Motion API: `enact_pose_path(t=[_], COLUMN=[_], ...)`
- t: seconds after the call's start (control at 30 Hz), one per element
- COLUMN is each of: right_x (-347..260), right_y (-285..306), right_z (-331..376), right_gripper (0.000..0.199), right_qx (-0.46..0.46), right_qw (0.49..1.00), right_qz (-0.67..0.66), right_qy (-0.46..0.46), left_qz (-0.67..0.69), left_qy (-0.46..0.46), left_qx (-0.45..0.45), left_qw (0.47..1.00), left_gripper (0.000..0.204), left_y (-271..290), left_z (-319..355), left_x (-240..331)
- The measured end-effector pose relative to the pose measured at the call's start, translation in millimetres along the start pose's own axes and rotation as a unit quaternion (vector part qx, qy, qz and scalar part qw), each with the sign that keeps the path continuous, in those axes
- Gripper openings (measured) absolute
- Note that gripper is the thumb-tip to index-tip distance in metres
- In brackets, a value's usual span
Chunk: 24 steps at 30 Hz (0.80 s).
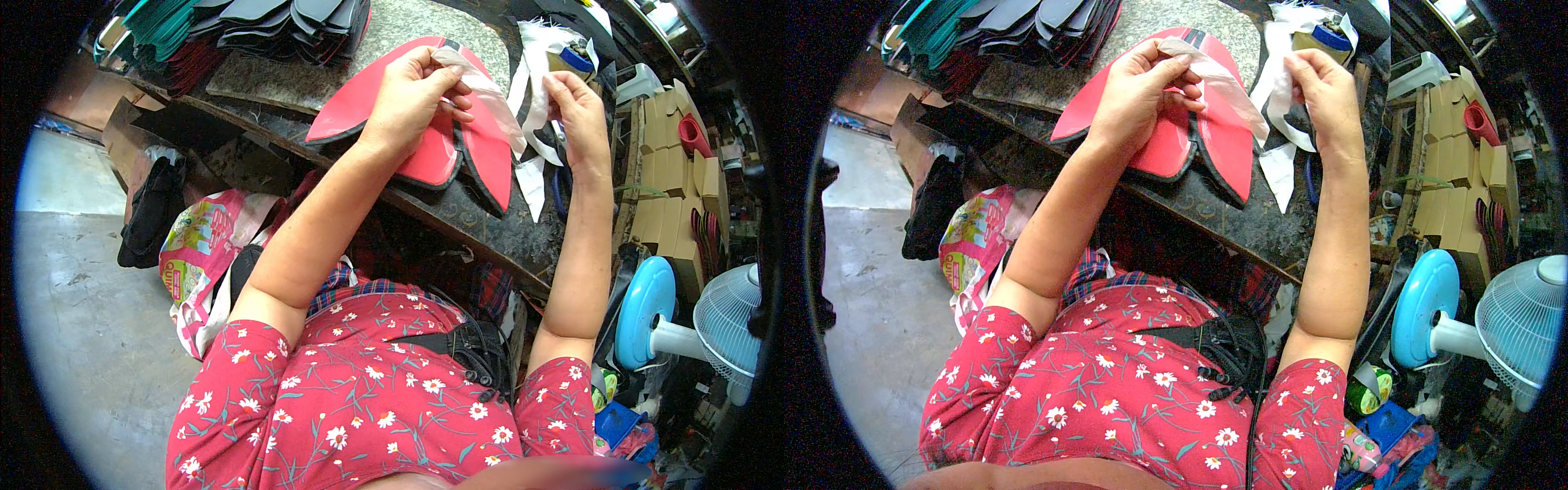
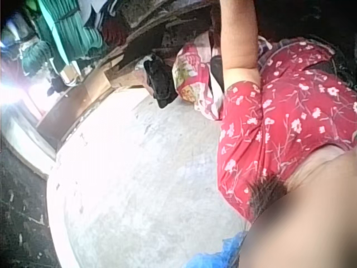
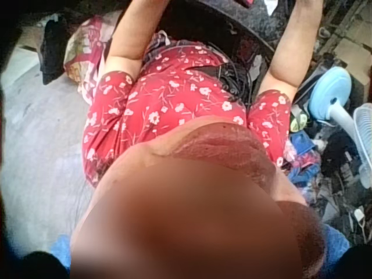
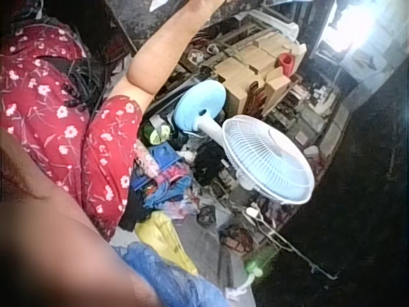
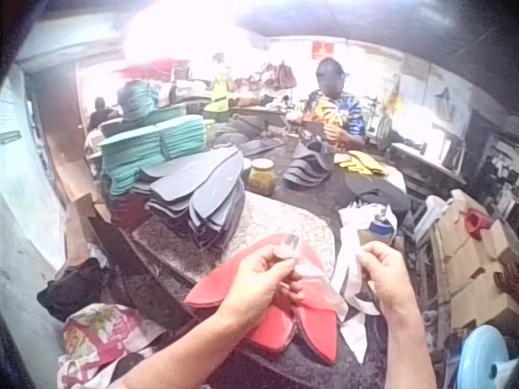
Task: The person uses scissors to cut a white paper or fabric strip into small pieces on a workbench. They then place a red shoe insole on the bench and position the cut strips on it, adjusting the placement with both hands.
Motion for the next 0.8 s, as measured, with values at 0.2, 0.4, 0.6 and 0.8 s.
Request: enact_pose_path(t=[0.2, 0.4, 0.6, 0.8], right_x=[-12.8, -22.8, -33.4, -20.1], right_y=[-1.8, -40.6, -36.3, -26.5], right_z=[1.9, 23.5, 30.6, 22.0], right_gripper=[0.041, 0.057, 0.026, 0.021], right_qx=[0.228, -0.201, -0.332, -0.159], right_qw=[0.906, 0.976, 0.943, 0.981], right_qz=[0.255, -0.080, -0.024, -0.115], right_qy=[0.248, 0.015, -0.010, -0.006], left_qz=[-0.037, -0.303, -0.384, -0.636], left_qy=[-0.032, -0.296, -0.372, -0.298], left_qx=[0.002, -0.043, -0.028, -0.001], left_qw=[0.999, 0.905, 0.845, 0.712], left_gripper=[0.013, 0.023, 0.023, 0.049], left_y=[-6.2, -24.6, -18.0, -11.7], left_z=[4.0, 33.7, 49.6, 84.2], left_x=[3.3, 17.8, 31.2, 19.3])
Point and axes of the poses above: each hand's wrist, its own z-axis away from the middle knuckle, its own y-axis out of the back of the hand, x = y × z, the point moved 1 cm from there along -z, towards the middle knuckle
